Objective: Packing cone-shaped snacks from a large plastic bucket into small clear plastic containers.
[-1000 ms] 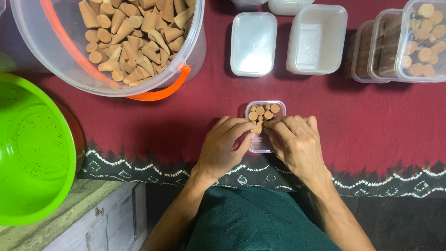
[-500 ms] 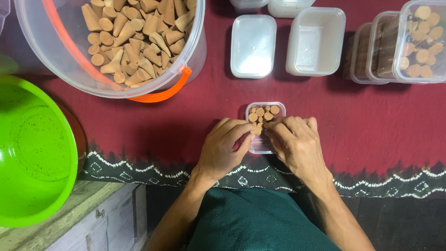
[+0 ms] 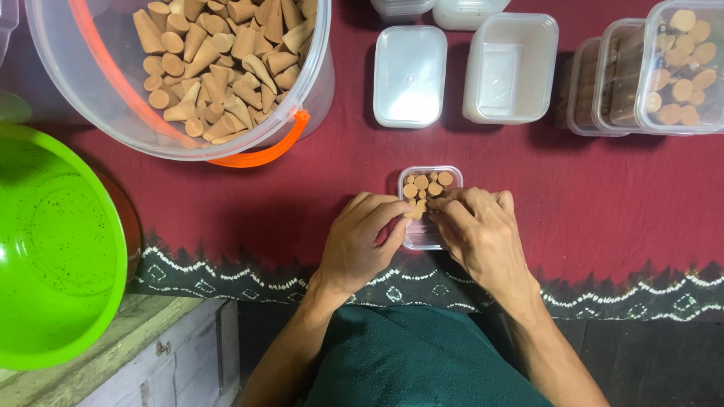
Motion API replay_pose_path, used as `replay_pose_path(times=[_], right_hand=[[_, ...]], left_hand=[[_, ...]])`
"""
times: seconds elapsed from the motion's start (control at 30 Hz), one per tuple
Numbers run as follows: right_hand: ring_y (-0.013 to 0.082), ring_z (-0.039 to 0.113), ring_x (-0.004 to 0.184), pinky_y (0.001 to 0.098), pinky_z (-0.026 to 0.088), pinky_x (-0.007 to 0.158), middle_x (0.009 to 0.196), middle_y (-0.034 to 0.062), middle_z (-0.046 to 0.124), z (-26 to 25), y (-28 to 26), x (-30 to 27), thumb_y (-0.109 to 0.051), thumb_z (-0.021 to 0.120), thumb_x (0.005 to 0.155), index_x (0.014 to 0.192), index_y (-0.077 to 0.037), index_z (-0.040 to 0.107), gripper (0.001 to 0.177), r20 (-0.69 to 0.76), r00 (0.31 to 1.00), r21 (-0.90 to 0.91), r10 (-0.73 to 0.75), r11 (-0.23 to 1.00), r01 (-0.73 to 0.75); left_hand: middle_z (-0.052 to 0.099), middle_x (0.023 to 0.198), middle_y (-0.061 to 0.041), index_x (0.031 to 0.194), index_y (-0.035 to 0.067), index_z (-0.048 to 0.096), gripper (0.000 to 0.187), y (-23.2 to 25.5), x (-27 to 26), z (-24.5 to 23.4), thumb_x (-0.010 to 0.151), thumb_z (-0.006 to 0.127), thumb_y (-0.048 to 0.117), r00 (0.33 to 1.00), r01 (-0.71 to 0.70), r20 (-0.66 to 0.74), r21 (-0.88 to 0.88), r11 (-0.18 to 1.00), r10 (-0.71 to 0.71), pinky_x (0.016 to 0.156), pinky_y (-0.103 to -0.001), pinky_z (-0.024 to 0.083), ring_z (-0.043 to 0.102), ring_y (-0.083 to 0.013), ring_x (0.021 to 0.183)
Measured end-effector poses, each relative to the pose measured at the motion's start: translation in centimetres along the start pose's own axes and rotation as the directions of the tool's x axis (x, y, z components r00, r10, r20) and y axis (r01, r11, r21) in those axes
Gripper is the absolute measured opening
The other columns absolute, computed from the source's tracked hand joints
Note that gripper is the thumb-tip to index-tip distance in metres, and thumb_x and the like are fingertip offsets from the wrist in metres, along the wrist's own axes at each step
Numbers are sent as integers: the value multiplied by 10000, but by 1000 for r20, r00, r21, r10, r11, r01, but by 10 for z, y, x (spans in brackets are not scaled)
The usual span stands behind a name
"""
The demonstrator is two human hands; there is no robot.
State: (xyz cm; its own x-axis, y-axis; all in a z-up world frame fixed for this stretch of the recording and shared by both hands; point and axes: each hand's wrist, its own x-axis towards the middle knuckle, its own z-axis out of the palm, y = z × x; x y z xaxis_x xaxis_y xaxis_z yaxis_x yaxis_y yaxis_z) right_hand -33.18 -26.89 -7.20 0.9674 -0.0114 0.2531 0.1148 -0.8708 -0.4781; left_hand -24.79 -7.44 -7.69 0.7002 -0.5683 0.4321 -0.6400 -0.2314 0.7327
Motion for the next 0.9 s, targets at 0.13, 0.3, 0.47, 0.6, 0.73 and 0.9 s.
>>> replay_pose_path(times=[0.13,0.3,0.47,0.6,0.73,0.9], right_hand=[[236,668,856,340,415,765,956,42,667,-1,-2,0,-133,736,918,995,-153,729,80,-1,1000,-20,-6,1000,6],[248,704,880,329,479,807,939,42,729,-19,-7,-2,-105,763,905,998,-142,773,100,18,984,229,176,957,-176],[251,731,866,330,514,791,942,33,773,-42,-15,5,-115,813,834,1019,-152,780,191,106,962,405,252,872,-273],[208,686,671,335,541,731,682,62,717,-43,-17,2,-87,842,774,1012,-134,808,244,186,926,484,329,789,-378],[131,638,665,290,529,709,669,46,685,-42,-16,1,-85,848,782,995,-126,815,219,183,918,555,353,733,-393],[109,621,675,285,533,703,660,45,698,-40,-13,-1,-67,831,802,1006,-96,811,206,214,897,594,386,678,-433]], left_hand=[[653,908,-84,1071,53,707,140,-1,-2,2,934,697,28,1000,0,-7,-5,1000,0,770,-362,573,678,-268,815],[665,914,-79,1048,64,701,105,3,-1,2,944,696,48,999,-11,-30,-2,1000,11,803,-356,578,687,-253,828],[688,909,-48,1023,86,715,124,13,8,-1,916,721,25,999,8,-32,-94,996,-11,796,-332,587,701,-234,818],[715,885,-44,983,90,726,140,23,16,-5,890,735,-13,996,82,-21,-294,952,-92,755,-338,596,714,-238,779],[736,885,-36,962,93,738,162,23,17,-8,865,758,-35,988,135,-19,-369,919,-153,739,-326,598,715,-217,767],[761,905,-37,944,109,759,157,23,15,-6,861,768,-24,981,168,-11,-435,885,-191,731,-322,592,719,-211,776]])
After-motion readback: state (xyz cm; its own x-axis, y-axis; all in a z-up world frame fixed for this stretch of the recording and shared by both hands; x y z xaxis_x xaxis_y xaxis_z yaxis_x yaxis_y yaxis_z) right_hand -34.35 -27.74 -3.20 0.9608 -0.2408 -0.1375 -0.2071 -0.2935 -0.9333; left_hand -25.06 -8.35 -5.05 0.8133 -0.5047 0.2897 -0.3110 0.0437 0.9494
